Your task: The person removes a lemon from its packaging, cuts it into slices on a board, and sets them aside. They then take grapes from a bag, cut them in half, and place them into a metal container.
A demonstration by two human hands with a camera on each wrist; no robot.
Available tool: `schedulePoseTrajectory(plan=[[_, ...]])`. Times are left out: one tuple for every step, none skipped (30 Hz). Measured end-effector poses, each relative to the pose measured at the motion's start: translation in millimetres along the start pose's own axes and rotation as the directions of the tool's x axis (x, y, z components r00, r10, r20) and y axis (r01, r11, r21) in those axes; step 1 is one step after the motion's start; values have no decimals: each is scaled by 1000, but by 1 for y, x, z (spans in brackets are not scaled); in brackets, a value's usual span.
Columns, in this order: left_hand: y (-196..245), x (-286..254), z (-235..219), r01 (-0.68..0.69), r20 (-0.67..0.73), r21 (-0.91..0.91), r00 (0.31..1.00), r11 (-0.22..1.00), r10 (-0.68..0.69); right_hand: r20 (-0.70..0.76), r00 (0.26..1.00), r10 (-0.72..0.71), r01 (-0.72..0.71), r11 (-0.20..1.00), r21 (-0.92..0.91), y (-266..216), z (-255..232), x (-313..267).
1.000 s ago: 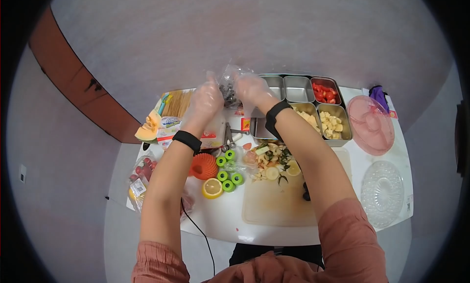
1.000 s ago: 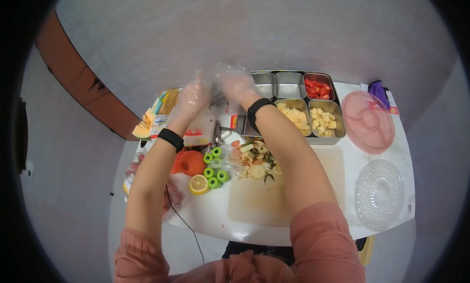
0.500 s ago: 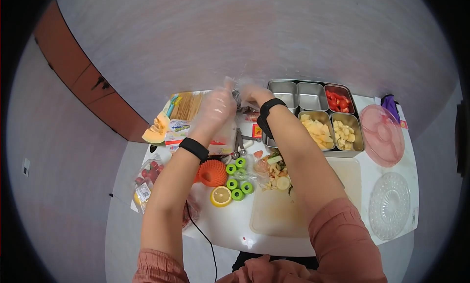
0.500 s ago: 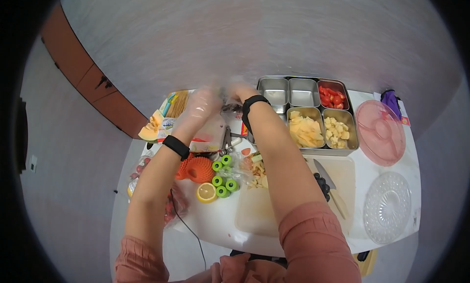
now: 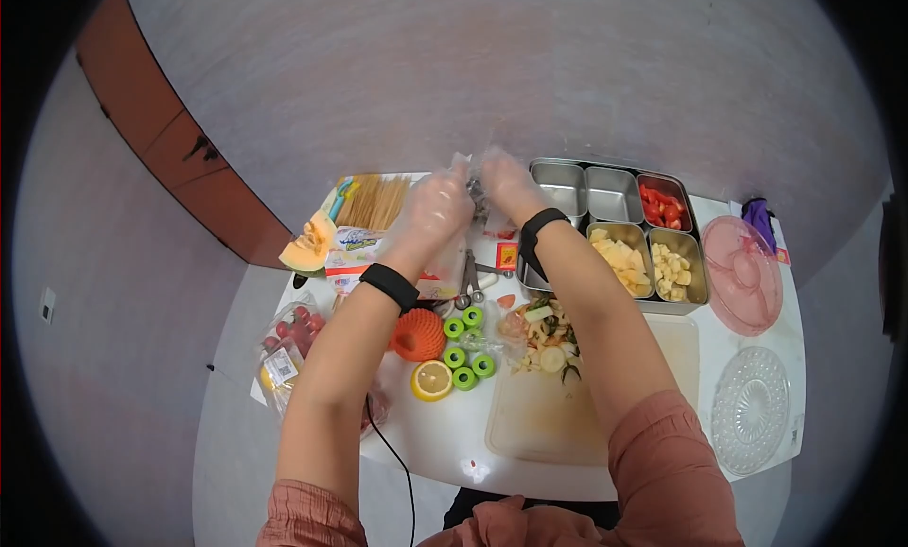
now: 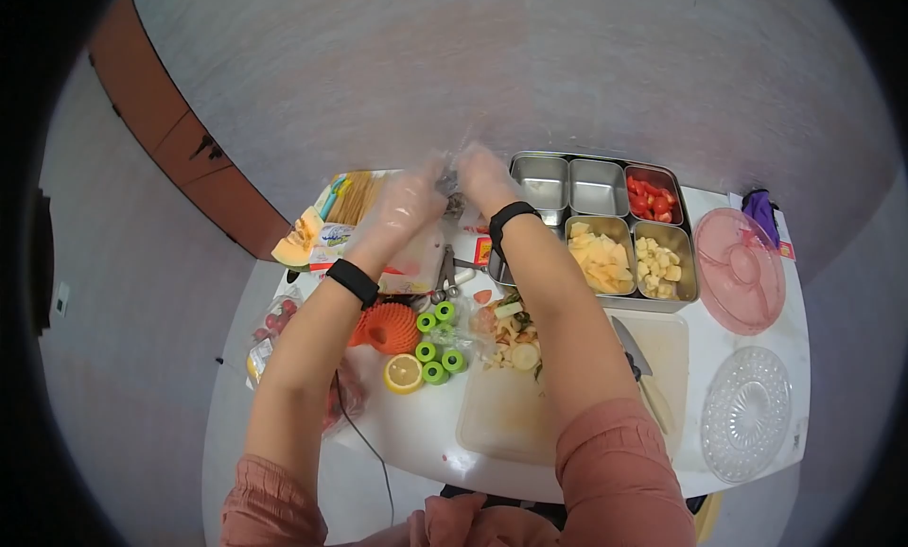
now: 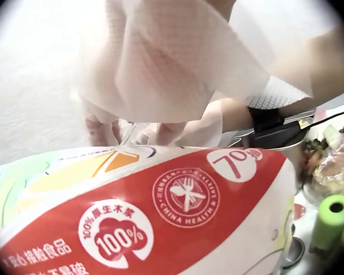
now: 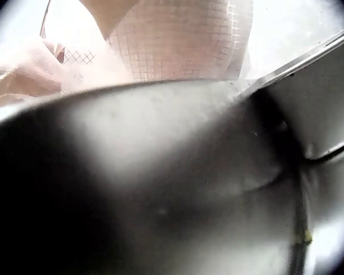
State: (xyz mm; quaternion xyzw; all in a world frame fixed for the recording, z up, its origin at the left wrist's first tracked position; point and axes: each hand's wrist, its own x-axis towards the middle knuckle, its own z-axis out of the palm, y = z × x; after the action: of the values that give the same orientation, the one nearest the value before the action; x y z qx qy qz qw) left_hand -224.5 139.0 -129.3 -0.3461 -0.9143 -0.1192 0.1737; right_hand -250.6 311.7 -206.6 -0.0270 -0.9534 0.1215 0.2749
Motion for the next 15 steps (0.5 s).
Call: schedulePoseTrajectory(plan=[[1,-1,-2,-4,-10,-23,1000,1000,4,60,996,-58,61,997,-52,1,0,4],[1,-2,-3,1,-12,-22,1000,1000,-1,60,996,-64,67,997,-50,5,-2,8],[1,-2,-5,-40,-19,-40,999,998,40,228,971,-73,86,995,-46,11,-5,12],[1,-3,-6,-83,-26,-59,996,995,81,390,918,-79,103,994,-40,11,-11,14],[0,-3,-2,-80,-28,-59,997,995,78,390,917,-82,106,994,-41,7,-20,15],[0,-3,2,-87,-32,-34,996,996,86,443,892,-91,113,993,-22,4,-31,16],[3,-3,-2,-94,-35,-8,995,996,93,496,863,-101,118,993,-3,3,-34,18],[7,-3,-5,-92,-36,-9,995,996,92,496,862,-101,119,993,-4,6,-31,21],[11,-3,-9,-55,34,12,998,998,54,466,872,-148,148,988,36,10,-31,25],[15,-3,-13,-16,100,32,995,999,13,437,879,-193,181,981,70,11,-39,24],[16,-5,-12,-10,97,22,995,1000,8,443,875,-195,187,980,62,14,-47,20],[15,-7,-11,-53,24,-13,998,999,53,380,902,-203,203,978,41,17,-55,14],[12,-11,-10,-91,-50,-42,995,995,89,317,923,-218,223,975,23,16,-63,9],[8,-12,-7,-64,-52,-40,997,997,62,293,955,-40,-25,976,216,27,-53,9],[3,-10,-1,-126,-69,-41,990,991,123,312,940,136,-260,879,399,39,-42,10]])
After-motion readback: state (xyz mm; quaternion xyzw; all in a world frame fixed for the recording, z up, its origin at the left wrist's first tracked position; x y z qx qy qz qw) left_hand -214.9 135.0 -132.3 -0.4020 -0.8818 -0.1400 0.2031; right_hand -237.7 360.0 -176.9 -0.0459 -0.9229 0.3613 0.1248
